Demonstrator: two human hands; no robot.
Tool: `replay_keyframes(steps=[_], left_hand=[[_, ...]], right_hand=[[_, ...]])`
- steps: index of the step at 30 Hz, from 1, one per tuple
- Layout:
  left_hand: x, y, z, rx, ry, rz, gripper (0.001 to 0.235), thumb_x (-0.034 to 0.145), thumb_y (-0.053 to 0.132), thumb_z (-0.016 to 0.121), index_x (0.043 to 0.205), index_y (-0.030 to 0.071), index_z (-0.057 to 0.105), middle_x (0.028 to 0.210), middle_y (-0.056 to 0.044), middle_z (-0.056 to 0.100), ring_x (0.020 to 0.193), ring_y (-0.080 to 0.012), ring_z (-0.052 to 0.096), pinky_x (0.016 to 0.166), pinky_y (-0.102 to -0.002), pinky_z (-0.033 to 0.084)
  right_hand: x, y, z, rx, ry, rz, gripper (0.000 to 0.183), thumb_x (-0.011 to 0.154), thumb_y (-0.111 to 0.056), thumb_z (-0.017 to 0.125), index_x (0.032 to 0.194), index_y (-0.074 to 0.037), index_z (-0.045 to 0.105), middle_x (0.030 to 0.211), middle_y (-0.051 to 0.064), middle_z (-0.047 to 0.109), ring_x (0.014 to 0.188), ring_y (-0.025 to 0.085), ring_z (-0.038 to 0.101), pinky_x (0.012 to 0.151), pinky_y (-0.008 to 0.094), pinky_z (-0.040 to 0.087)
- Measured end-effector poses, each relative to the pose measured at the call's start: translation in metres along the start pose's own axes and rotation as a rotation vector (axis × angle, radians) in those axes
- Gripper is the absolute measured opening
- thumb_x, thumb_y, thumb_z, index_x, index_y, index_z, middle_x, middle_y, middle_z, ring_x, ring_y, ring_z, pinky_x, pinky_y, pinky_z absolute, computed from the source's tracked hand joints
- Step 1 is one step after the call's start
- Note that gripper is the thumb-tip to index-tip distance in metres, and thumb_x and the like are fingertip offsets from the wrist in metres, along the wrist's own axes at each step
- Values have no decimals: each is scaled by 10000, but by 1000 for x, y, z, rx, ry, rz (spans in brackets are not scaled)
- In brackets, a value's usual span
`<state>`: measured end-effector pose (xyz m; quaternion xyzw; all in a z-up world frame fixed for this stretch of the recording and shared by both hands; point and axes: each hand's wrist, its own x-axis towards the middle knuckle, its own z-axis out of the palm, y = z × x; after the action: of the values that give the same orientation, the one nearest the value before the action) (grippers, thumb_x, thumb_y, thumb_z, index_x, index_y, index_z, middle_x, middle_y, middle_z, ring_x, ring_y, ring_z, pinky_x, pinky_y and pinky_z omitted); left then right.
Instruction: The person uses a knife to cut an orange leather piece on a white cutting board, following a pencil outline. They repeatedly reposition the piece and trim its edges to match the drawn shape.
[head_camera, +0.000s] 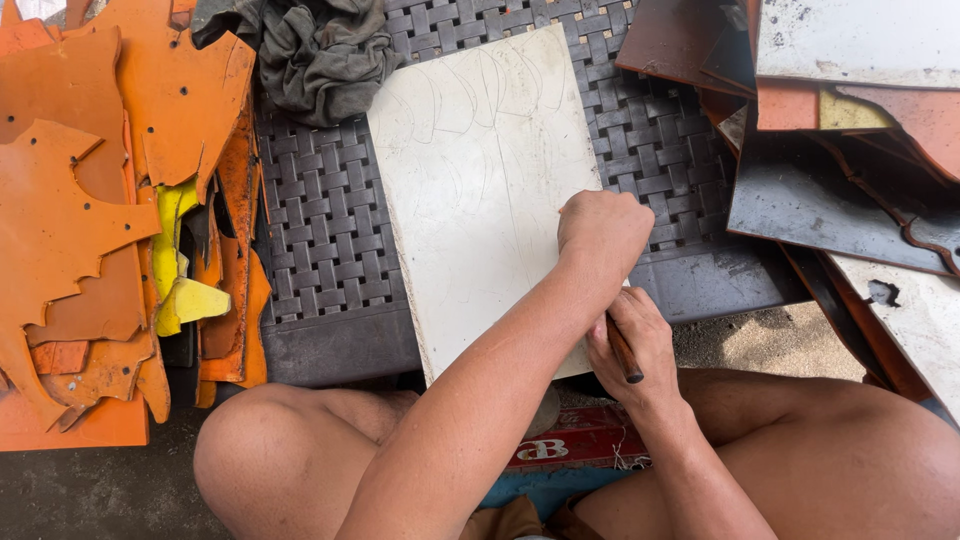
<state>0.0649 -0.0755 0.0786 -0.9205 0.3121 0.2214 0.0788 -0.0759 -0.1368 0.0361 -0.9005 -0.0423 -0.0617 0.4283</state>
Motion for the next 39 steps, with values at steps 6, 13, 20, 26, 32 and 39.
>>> replay_keyframes(steps=[6,13,20,26,32,39], left_hand=[[1,0,1,-16,-19,3,134,825,63,771,957,86,781,919,-106,786,800,-201,773,705,-390,636],[-1,2,-2,-7,-39,-14,85,827,71,767,912,73,770,842,-69,780,727,-193,763,459,-366,605],[-4,5,-7,-51,-79,-28,146,828,97,779,973,85,786,919,-67,799,741,-188,766,551,-369,614],[1,40,-15,52,-147,-258,365,859,189,696,1140,-44,696,1254,-377,628,1027,-418,636,570,-355,627],[16,49,-14,139,-274,-152,352,851,168,712,1115,-65,717,1269,-400,619,844,-277,651,555,-320,610],[17,50,-14,169,-325,-94,345,843,155,721,1106,-67,721,1272,-387,621,773,-245,626,547,-310,601]], right_hand=[[1,-1,-2,-5,16,-97,257,1016,-238,578,1009,5,663,932,166,705,896,347,641,814,450,534],[7,-4,-25,-247,74,75,240,966,-157,597,1053,8,748,848,183,693,816,315,659,783,447,537],[29,-21,-87,105,306,-41,320,1138,-188,500,1148,-2,760,947,101,738,852,134,693,788,264,545],[125,-41,-102,146,1,150,403,1089,-251,508,990,-9,814,657,166,581,602,207,464,559,348,373],[200,-35,-39,-234,-898,332,431,982,-386,570,918,-44,824,746,126,797,655,218,723,672,379,598],[206,-10,-21,-215,-1094,399,478,1001,-385,573,852,7,803,735,165,809,651,246,776,681,393,644]])
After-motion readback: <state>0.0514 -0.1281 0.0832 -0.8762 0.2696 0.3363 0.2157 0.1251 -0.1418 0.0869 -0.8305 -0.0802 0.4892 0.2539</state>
